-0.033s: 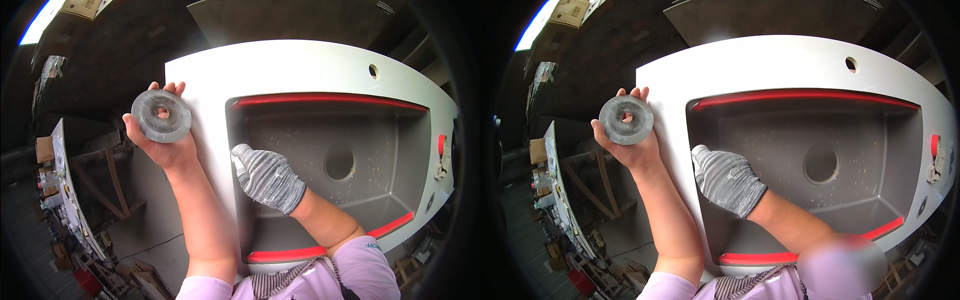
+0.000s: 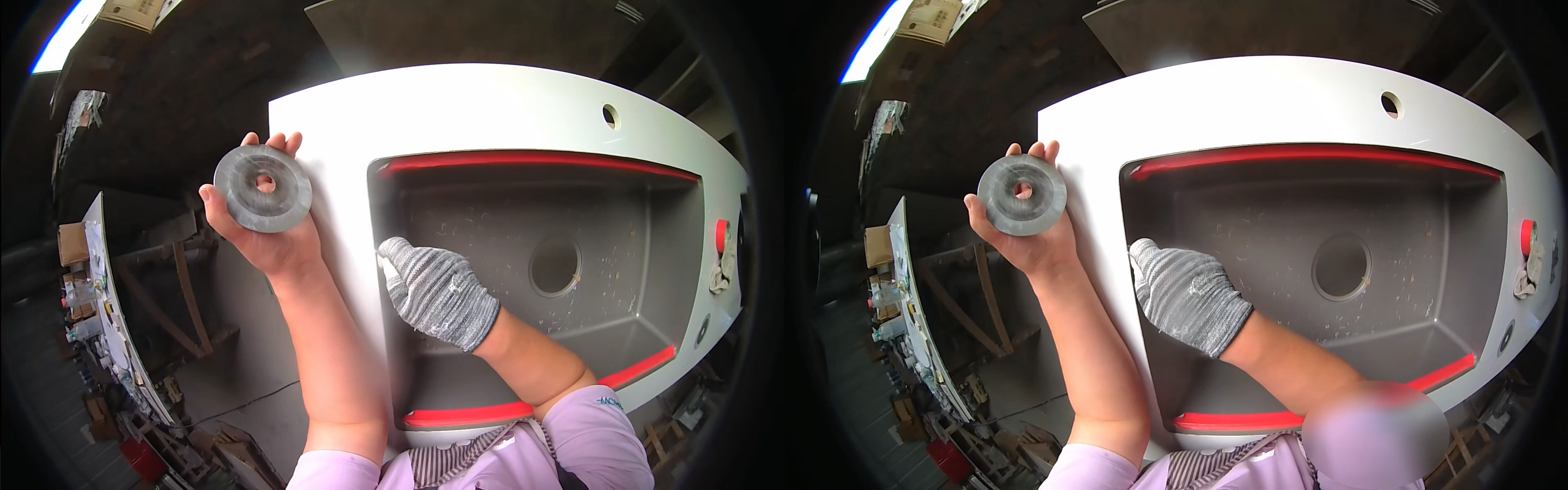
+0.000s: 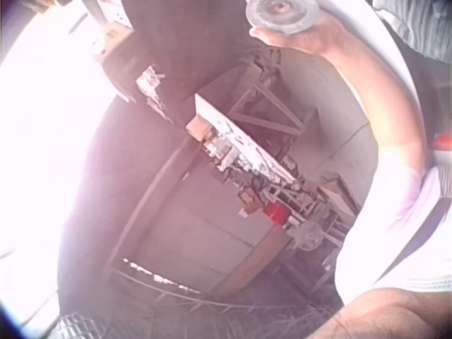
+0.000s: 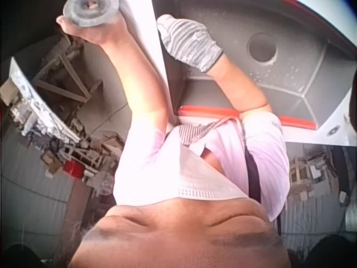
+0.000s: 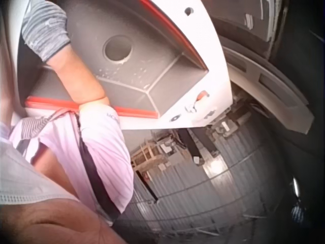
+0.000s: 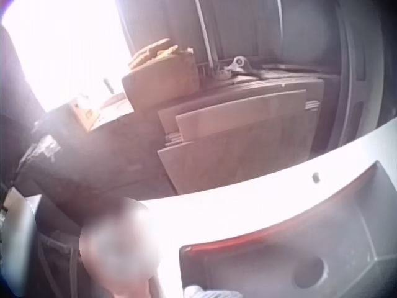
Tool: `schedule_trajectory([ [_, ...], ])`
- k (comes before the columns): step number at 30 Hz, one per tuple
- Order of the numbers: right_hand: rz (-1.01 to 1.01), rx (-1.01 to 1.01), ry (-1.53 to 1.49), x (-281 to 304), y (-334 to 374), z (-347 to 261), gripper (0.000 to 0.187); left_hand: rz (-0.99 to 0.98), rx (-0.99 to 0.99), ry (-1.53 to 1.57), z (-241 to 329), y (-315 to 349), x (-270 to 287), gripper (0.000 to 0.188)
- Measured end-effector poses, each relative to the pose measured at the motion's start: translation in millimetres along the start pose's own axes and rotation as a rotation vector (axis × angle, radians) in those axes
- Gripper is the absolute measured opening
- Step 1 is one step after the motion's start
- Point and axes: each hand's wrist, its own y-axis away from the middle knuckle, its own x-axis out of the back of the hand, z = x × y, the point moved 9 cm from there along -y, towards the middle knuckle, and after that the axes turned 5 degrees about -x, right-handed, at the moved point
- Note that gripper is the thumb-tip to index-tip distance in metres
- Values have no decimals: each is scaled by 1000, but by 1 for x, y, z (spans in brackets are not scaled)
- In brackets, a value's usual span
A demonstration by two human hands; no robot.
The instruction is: The person sands the white surface of a kitchen sink using a sanding block and then an electric sander. They wipe the surface with a cloth and inspect the edges before continuing to sand the flat areas.
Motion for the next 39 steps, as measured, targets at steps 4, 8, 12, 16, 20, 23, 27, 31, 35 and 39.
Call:
schedule_trajectory([
  [4, -53, -14, 18, -3, 5, -1, 19, -4, 0, -16, 0, -1, 0, 72],
  [8, -56, 24, 2, -8, 16, -3, 20, 9, 1, -14, 0, -1, 0, 72],
  [12, -57, 11, 0, -8, 20, -5, 20, 4, 0, -13, -2, -1, 2, 72],
  [16, -111, -24, 9, -15, 26, -3, 20, 15, 7, 15, -2, -1, 2, 75],
  [20, -113, -16, 2, -15, 28, -6, 19, 23, 5, 4, -3, -2, 6, 78],
  [23, -158, -23, -3, -23, 34, -4, 18, 39, 9, 27, -3, -2, 7, 79],
  [27, -110, -19, -266, -4, 28, 5, 16, 27, 34, 52, -3, -3, 8, 78],
  [31, -205, -163, -1252, -6, -3, 31, 20, 46, 52, 79, -3, -1, 8, 76],
  [35, -164, 77, -1816, 0, -50, 41, 26, 44, 60, 79, -5, 0, 3, 77],
  [39, -315, -95, -2236, -35, -57, 39, 24, 91, 56, 83, -2, 2, 5, 78],
])
